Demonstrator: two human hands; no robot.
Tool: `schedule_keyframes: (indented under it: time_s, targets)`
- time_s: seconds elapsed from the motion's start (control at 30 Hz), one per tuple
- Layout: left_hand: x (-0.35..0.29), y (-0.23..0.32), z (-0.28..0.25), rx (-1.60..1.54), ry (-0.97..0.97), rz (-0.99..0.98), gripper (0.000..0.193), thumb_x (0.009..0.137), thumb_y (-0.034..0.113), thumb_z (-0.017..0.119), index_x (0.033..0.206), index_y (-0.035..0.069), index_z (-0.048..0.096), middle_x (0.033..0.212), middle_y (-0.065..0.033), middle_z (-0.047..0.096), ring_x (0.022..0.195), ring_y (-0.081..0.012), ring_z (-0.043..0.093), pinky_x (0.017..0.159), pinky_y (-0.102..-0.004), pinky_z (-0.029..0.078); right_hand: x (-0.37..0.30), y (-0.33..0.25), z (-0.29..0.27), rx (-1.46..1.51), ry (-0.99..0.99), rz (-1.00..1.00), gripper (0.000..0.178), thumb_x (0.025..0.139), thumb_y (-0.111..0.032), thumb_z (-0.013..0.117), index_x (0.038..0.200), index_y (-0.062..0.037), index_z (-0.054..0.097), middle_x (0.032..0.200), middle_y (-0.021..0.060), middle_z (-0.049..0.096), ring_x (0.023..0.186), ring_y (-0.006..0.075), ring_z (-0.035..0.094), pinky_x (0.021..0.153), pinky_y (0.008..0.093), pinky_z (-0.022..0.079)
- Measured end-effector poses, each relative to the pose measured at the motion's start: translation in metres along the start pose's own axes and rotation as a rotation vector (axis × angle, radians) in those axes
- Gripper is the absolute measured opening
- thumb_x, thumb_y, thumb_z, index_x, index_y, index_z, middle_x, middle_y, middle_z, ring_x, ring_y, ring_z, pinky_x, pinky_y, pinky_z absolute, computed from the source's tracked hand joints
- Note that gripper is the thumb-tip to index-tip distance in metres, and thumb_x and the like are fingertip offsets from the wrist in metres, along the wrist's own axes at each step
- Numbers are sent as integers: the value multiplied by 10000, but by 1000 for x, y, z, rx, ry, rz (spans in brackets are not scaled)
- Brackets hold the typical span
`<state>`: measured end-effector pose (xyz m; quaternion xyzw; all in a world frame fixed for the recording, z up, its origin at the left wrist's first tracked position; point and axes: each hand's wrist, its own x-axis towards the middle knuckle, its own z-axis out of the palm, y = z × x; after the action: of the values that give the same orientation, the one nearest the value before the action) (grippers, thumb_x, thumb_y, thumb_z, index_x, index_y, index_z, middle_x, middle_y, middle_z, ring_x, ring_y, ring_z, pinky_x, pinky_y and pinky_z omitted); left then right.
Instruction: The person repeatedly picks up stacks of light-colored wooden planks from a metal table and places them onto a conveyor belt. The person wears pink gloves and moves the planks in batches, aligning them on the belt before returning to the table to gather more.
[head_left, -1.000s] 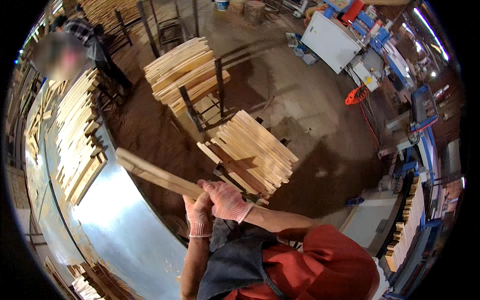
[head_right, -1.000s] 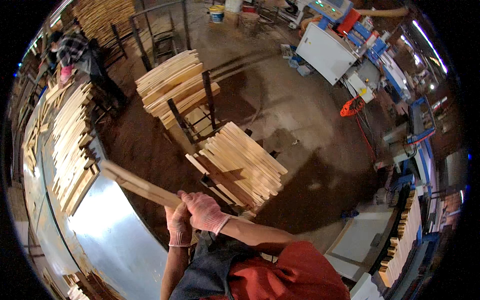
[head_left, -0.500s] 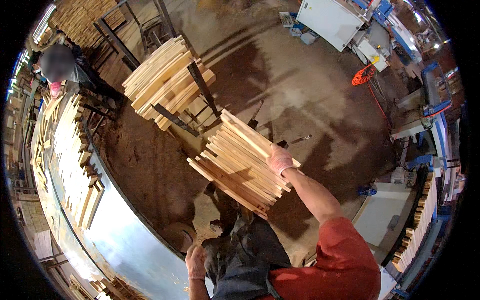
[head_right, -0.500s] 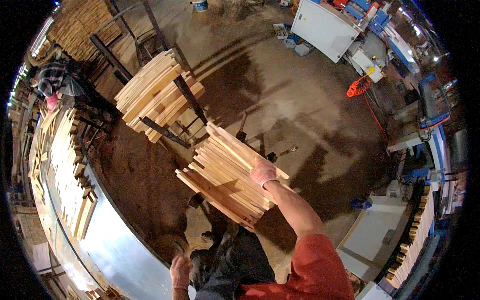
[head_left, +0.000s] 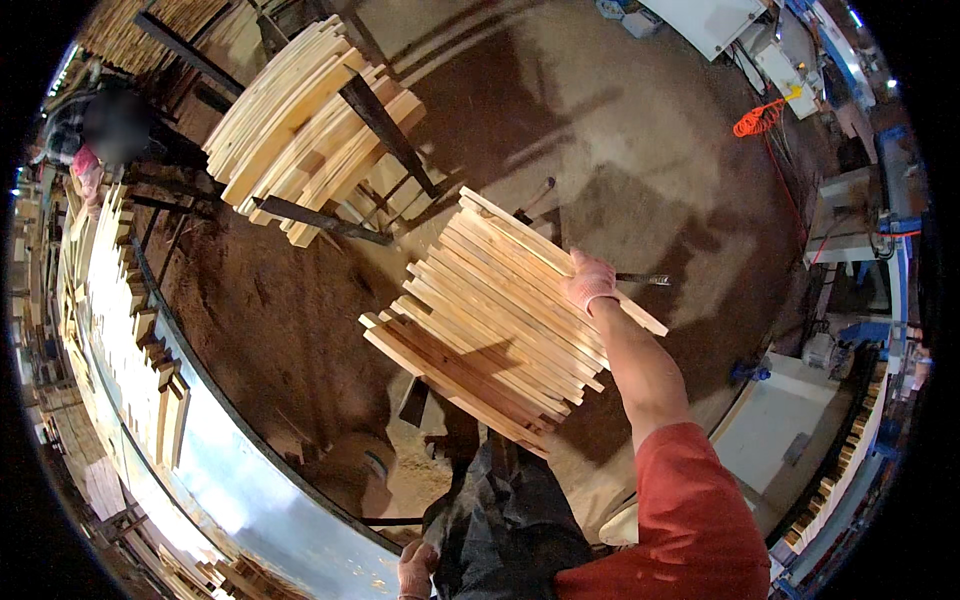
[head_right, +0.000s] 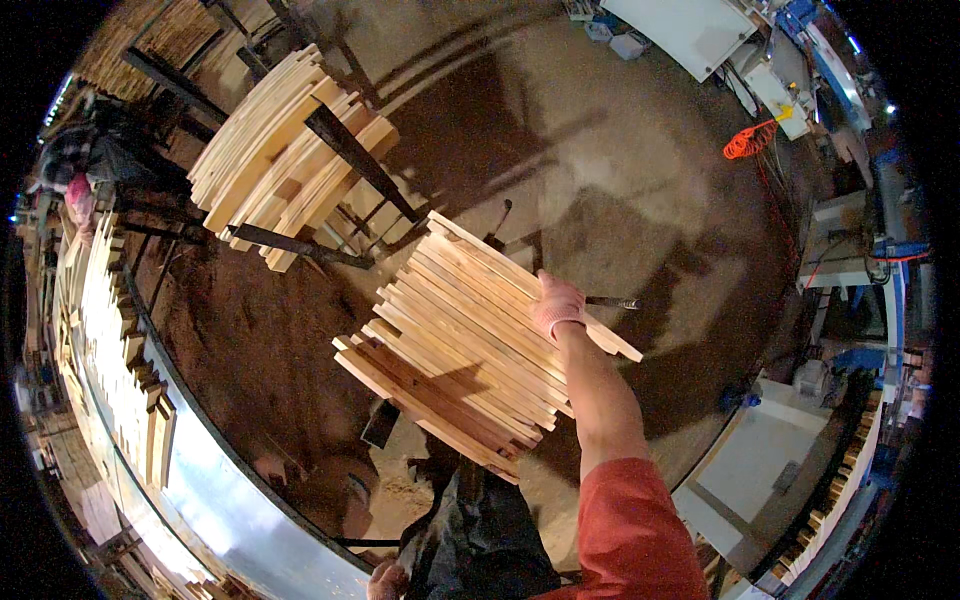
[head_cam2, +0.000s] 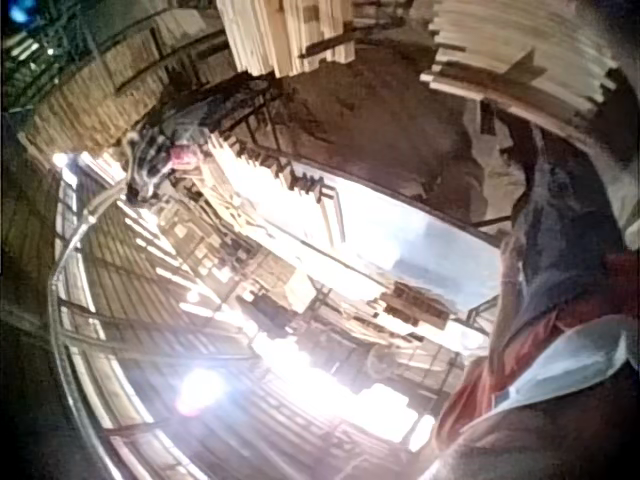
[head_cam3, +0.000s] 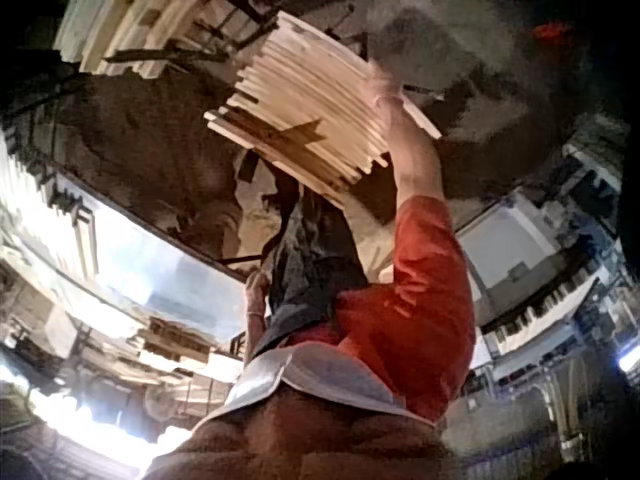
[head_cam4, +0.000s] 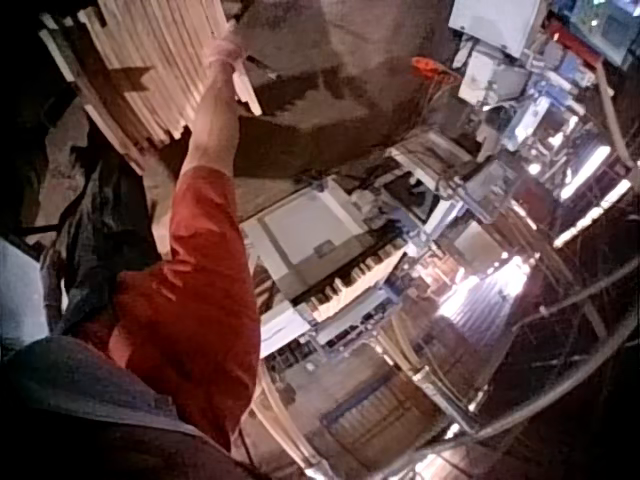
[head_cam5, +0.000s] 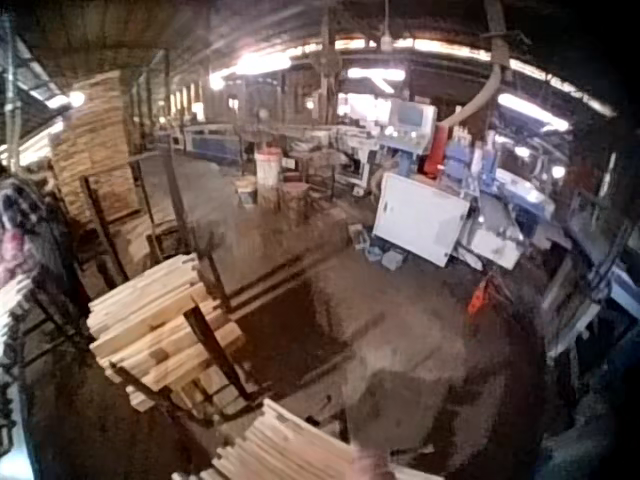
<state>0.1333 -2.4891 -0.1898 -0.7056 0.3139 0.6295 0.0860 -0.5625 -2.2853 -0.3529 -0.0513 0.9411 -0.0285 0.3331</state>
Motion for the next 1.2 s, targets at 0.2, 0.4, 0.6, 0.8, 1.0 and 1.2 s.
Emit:
schedule_keyframes:
  time_s: [0.2, 0.4, 0.6, 0.8, 1.0, 1.2]
  targets:
    - [15, 25, 14, 33, 54, -7, 328, 931, 107, 751, 1228, -6, 672, 920, -59, 676, 753, -187, 661, 654, -322, 532, 3, -15, 13, 130, -123, 104, 879, 995, -496, 631, 1715, -122, 295, 1714, 185, 414, 1574, 372, 403, 1266, 526, 357]
    - [-9, 70, 43, 161, 15, -39, 371, 941, 180, 781, 1260, 6, 703, 1049, -52, 709, 943, -182, 707, 789, -330, 571, 24, 13, 80, 97, 341, 113, 825, 991, -530, 614, 1641, -62, 417, 1632, 245, 496, 1480, 414, 503, 1243, 497, 398]
    - [9, 35, 3, 297, -43, 207, 419, 1016, 247, 749, 1342, -13, 711, 1110, -54, 727, 948, -154, 666, 841, -288, 538, -60, -15, 99, 341, 451, -149, 861, 974, -301, 763, 1672, -25, 342, 1620, 270, 497, 1508, 413, 464, 1276, 501, 356]
    - [-8, 29, -23, -22, -10, 78, 486, 1024, 254, 749, 1398, -46, 671, 1189, -82, 739, 1020, -166, 691, 897, -297, 557, -170, -66, 83, 560, 139, -166, 853, 1012, -205, 704, 1711, -12, 255, 1733, 244, 358, 1611, 407, 331, 1306, 471, 320]
    - [-3, 1, -64, -252, -2, 163, 508, 1017, 262, 757, 1399, -61, 669, 1143, -83, 743, 1010, -167, 689, 870, -307, 569, -256, -164, 46, 911, 11, -255, 788, 1016, -109, 696, 1687, 20, 304, 1732, 236, 363, 1607, 343, 359, 1292, 431, 341]
    - [46, -2, -137, -513, -57, 257, 365, 1010, 233, 760, 1277, -12, 709, 982, -37, 723, 820, -154, 666, 686, -299, 530, -294, -267, 57, 879, 30, -536, 667, 1015, -129, 711, 1617, 1, 455, 1530, 214, 596, 1396, 319, 588, 1205, 424, 442]
